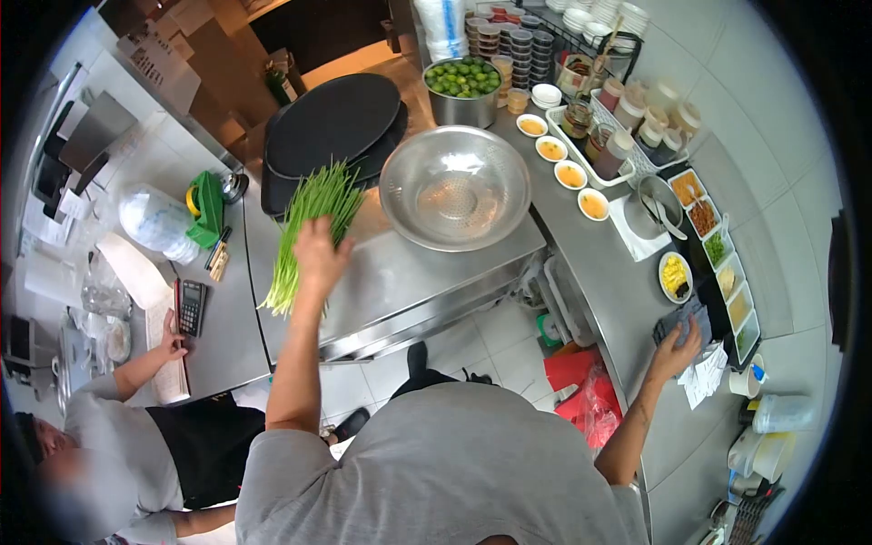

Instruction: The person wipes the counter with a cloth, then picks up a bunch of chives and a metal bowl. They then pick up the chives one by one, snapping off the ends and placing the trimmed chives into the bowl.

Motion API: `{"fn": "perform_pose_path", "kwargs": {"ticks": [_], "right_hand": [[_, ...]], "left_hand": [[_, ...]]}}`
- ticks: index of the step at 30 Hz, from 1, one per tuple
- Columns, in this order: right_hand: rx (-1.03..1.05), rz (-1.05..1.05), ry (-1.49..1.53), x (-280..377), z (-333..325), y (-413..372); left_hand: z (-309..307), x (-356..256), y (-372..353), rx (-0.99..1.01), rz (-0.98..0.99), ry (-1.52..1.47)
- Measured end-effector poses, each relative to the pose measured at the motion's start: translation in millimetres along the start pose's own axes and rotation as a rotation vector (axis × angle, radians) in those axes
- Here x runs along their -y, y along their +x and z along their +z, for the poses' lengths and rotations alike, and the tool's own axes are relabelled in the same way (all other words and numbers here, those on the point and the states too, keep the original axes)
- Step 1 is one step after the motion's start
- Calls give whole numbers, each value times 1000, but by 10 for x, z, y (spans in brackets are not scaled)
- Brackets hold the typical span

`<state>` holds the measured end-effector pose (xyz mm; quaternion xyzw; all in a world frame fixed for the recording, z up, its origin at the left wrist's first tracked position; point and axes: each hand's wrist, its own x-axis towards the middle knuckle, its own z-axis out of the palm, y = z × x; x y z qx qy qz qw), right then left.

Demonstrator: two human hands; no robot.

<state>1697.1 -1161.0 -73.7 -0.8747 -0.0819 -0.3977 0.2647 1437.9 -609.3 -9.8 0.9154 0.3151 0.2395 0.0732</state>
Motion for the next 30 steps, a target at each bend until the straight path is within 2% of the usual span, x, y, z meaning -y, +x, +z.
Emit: {"fn": "perform_pose_path", "kwargs": {"ticks": [2, 4, 5, 8, 10, 12, 13, 18, 19, 21, 23, 24, 26, 27, 30], "right_hand": [[80, 145, 325, 472, 92, -92], [328, 295, 626, 1097, 262, -92], [442, 321, 679, 1413, 377, -74], [703, 406, 870, 2301, 809, 21], [809, 469, 888, 2817, 1077, 71], [742, 305, 827, 2955, 1473, -62], [704, 228, 799, 3048, 1607, -101], [827, 259, 902, 3273, 1736, -65], [829, 283, 913, 3259, 1773, -49], [844, 362, 941, 3299, 1729, -28], [833, 290, 849, 3309, 1688, -22], [827, 249, 805, 3299, 1681, -15], [675, 88, 549, 3261, 1729, -48], [599, 8, 426, 3250, 1744, -65], [320, -216, 370, 3685, 1397, 28]], "left_hand": [[-43, 302, -78, 86, -204, 352], [78, 521, -100, 210, -305, 382], [101, 614, -70, 269, -355, 396], [138, 694, 92, 351, -309, 92], [96, 575, 178, 412, -309, -75], [99, 572, 233, 317, -190, -326], [98, 635, 288, 323, -216, -398], [235, 1285, 460, 430, -318, -860], [195, 1368, 474, 497, -408, -930], [138, 1539, 487, 527, -457, -866], [85, 1637, 511, 510, -478, -729], [79, 1627, 506, 400, -399, -613], [50, 1571, 451, 176, -254, -377], [-44, 1405, 436, 113, -251, -412], [-143, 1099, 338, -95, -8, -217]]}}
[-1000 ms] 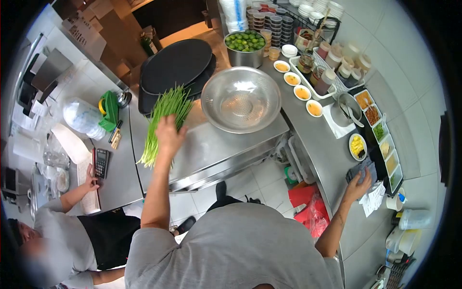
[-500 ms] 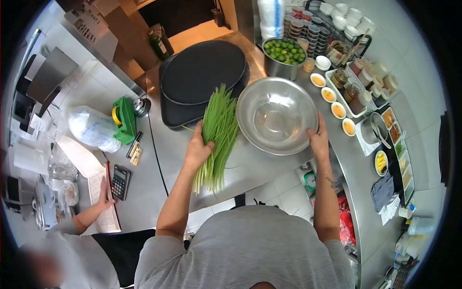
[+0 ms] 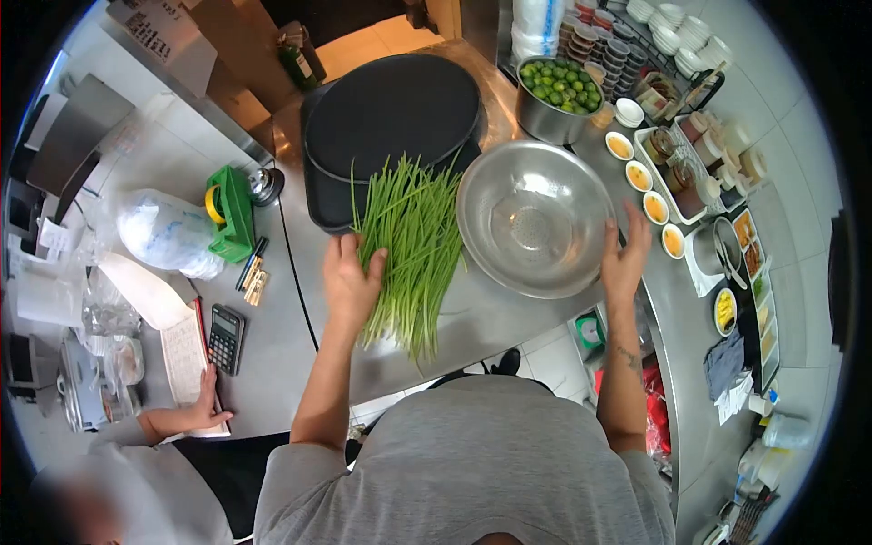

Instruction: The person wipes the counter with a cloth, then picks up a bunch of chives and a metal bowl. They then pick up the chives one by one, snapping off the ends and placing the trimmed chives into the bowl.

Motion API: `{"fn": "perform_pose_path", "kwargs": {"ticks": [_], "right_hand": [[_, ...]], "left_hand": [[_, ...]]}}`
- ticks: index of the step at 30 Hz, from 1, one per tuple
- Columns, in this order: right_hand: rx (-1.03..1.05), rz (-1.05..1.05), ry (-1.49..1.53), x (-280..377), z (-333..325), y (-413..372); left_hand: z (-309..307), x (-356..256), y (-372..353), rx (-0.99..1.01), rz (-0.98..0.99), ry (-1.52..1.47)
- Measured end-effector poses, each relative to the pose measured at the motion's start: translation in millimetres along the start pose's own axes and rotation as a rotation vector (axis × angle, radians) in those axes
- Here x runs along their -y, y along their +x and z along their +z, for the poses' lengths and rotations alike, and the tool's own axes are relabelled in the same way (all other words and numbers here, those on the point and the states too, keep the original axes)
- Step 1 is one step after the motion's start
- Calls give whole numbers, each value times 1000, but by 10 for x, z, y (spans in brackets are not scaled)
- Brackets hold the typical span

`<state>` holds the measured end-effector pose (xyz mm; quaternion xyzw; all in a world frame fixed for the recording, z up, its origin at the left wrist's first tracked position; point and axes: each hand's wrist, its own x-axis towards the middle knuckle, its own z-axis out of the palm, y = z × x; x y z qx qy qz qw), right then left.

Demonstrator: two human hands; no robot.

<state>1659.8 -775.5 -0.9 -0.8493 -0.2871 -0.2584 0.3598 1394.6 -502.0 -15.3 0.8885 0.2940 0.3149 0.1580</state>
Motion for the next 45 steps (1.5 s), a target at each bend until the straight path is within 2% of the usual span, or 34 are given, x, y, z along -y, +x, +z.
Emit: {"fn": "perform_pose_path", "kwargs": {"ticks": [1, 2, 4, 5, 7, 9, 10, 12, 15, 18, 19, 22, 25, 28, 31, 34, 38, 42, 45], "right_hand": [[54, 21, 161, 140, -33, -39], [110, 45, 319, 292, -69, -112], [410, 30, 567, 714, -116, -299], [637, 150, 793, 930, -93, -414], [1078, 317, 993, 1128, 115, -637], [1141, 203, 701, 1174, 575, -865], [1120, 156, 521, 1256, 696, -890], [1059, 68, 166, 1403, 876, -922], [941, 46, 183, 1429, 1109, -1049], [1037, 339, 594, 1293, 1227, -1039], [1031, 379, 829, 1250, 1201, -1008], [1100, 656, 1098, 1270, 916, -823], [993, 697, 1184, 1335, 719, -687], [947, 733, 1274, 1417, 506, -469], [917, 774, 1300, 1386, 505, -362], [914, 787, 1315, 1322, 561, -324], [918, 690, 1172, 1245, 520, -273], [877, 731, 1196, 1146, 456, -221], [868, 788, 1225, 1095, 405, -171]], "left_hand": [[27, -79, -16, -51, -65, -74], [7, -109, -19, -14, -63, -50], [-33, -196, -38, 68, -62, -6], [-39, -292, -55, 139, -30, 57], [-21, -493, -77, 274, 33, 184], [56, -436, -112, 339, -8, 209], [117, -356, -117, 370, -25, 225], [202, -69, -138, 297, -53, 172], [111, 84, -126, 246, -165, 56], [9, 251, -142, 220, -261, -30], [-16, 298, -146, 201, -271, 7], [-149, 58, -145, 12, -146, 375], [-242, -151, -65, -118, 63, 139], [-245, -468, -52, 349, -283, -445], [9, -560, -89, 506, -323, -789], [138, -568, -71, 547, -342, -1012], [128, -508, -32, 348, -353, -839], [135, -172, -69, 252, -331, -579], [123, 11, -115, 177, -213, -174]]}}
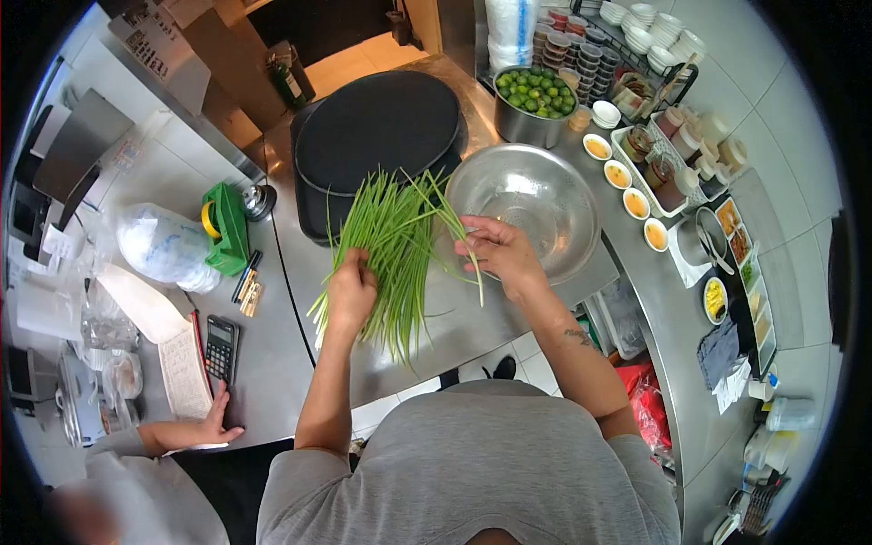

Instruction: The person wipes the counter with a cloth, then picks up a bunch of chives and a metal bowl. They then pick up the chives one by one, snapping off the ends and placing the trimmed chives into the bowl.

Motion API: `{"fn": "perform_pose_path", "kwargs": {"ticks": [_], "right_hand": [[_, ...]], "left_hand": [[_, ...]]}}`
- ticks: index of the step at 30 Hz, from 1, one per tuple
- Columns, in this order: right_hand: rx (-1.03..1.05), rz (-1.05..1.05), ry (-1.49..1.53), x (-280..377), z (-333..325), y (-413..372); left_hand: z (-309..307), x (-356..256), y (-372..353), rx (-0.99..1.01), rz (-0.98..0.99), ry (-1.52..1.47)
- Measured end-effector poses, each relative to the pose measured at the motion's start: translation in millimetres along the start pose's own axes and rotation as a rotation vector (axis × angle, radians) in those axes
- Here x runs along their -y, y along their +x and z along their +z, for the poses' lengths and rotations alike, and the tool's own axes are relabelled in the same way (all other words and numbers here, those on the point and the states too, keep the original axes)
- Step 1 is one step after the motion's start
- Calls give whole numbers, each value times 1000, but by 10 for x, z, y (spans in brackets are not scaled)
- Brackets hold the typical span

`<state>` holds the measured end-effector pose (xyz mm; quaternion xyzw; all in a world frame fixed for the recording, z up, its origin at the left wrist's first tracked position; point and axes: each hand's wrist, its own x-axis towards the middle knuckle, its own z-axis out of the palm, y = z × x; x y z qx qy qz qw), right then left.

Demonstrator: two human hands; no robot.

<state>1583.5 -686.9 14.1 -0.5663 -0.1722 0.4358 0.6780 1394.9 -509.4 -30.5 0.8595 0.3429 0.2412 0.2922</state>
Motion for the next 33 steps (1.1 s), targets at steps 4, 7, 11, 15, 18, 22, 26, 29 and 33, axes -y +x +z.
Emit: {"fn": "perform_pose_path", "kwargs": {"ticks": [4, 7, 11, 15, 18, 22, 26, 29, 33], "right_hand": [[72, 52, 170, 57, -55, 8], [145, 66, 266, 86, -64, 9], [189, 45, 243, 121, 4, -32], [176, -57, 125, 59, 42, -122], [154, -58, 91, 85, 10, -150], [104, 1, 143, 87, -68, -106], [57, 28, 199, 131, -124, -31], [33, 24, 281, 77, -167, 43], [26, 27, 292, 105, -140, 38]], "left_hand": [[-115, -241, -20, -251, 192, 329], [-43, -461, -39, -118, 173, -20], [117, -868, -18, 217, -5, -571], [164, -1155, 195, 305, -130, -793], [254, -1158, 335, 289, -70, -795], [288, -1233, 343, 300, -50, -774], [377, -1222, 275, 358, -36, -842], [373, -1196, 268, 378, 0, -724], [416, -1201, 247, 362, 16, -711]]}}
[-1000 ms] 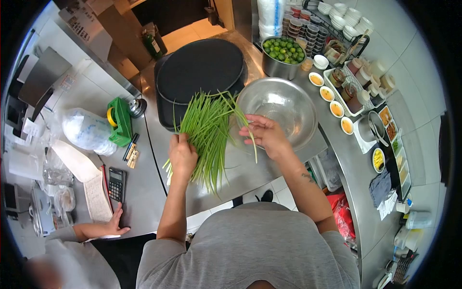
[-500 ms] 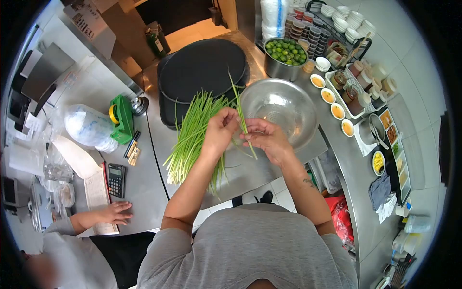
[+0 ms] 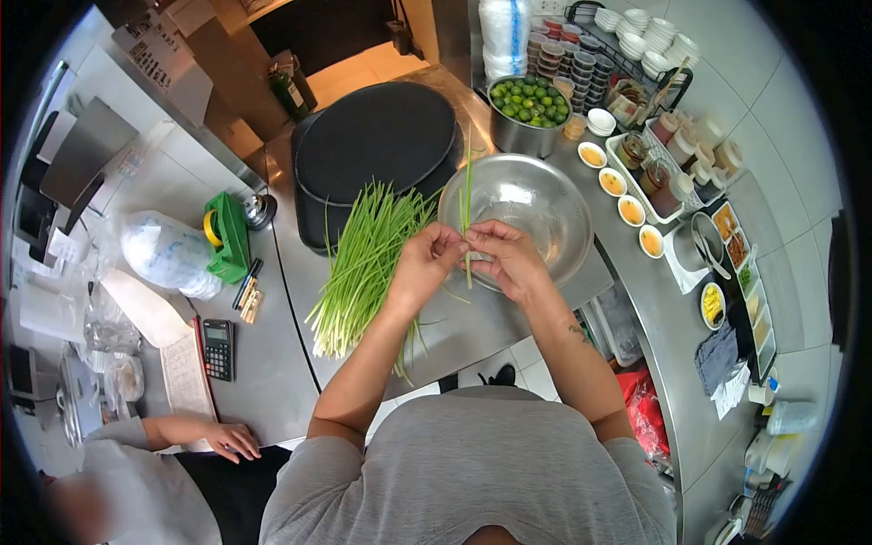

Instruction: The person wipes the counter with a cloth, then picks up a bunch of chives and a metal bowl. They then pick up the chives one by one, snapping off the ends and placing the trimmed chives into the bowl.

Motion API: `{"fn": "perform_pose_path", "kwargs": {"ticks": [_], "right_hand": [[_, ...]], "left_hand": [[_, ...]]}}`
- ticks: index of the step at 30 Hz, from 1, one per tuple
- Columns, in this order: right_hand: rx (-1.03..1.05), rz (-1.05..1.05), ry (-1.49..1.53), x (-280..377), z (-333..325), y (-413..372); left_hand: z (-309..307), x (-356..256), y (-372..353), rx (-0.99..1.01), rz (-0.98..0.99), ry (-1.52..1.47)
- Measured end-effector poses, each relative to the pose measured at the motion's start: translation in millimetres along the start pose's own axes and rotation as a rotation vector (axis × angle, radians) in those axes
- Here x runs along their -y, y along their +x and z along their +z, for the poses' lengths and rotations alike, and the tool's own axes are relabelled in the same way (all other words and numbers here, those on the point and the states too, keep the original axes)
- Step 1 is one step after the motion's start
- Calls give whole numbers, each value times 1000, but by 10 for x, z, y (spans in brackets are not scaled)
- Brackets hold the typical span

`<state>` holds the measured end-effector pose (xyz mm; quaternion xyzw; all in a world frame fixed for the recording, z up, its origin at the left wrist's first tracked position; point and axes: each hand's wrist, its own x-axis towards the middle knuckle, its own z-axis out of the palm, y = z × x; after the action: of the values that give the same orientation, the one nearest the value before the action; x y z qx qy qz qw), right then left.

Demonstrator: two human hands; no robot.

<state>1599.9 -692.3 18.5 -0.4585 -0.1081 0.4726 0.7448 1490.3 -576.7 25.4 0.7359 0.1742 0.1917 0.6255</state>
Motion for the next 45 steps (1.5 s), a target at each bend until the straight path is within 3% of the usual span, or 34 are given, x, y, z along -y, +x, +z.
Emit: {"fn": "perform_pose_path", "kwargs": {"ticks": [11, 20, 32, 33, 36, 39, 42, 45], "right_hand": [[24, -8, 27, -42, -76, 29], [-8, -22, 26, -16, -50, -8], [-144, -240, -51, 199, -135, 21], [-157, -258, -72, 245, -169, 29], [-180, -300, -135, 373, -231, 50], [-175, -297, -191, 384, -244, 46], [-178, -301, -239, 298, -215, 51], [-170, -308, -269, 195, -133, 11]], "left_hand": [[46, 19, -34, -47, -107, -151], [144, 166, -53, -149, -33, -249], [60, 819, -752, -353, -86, 20], [6, 834, -834, -310, -201, 64], [-89, 893, -959, -248, -177, 368], [-108, 667, -865, -366, 159, 852], [-117, 397, -651, -413, 333, 805], [9, 184, -408, -241, 250, 478]]}}
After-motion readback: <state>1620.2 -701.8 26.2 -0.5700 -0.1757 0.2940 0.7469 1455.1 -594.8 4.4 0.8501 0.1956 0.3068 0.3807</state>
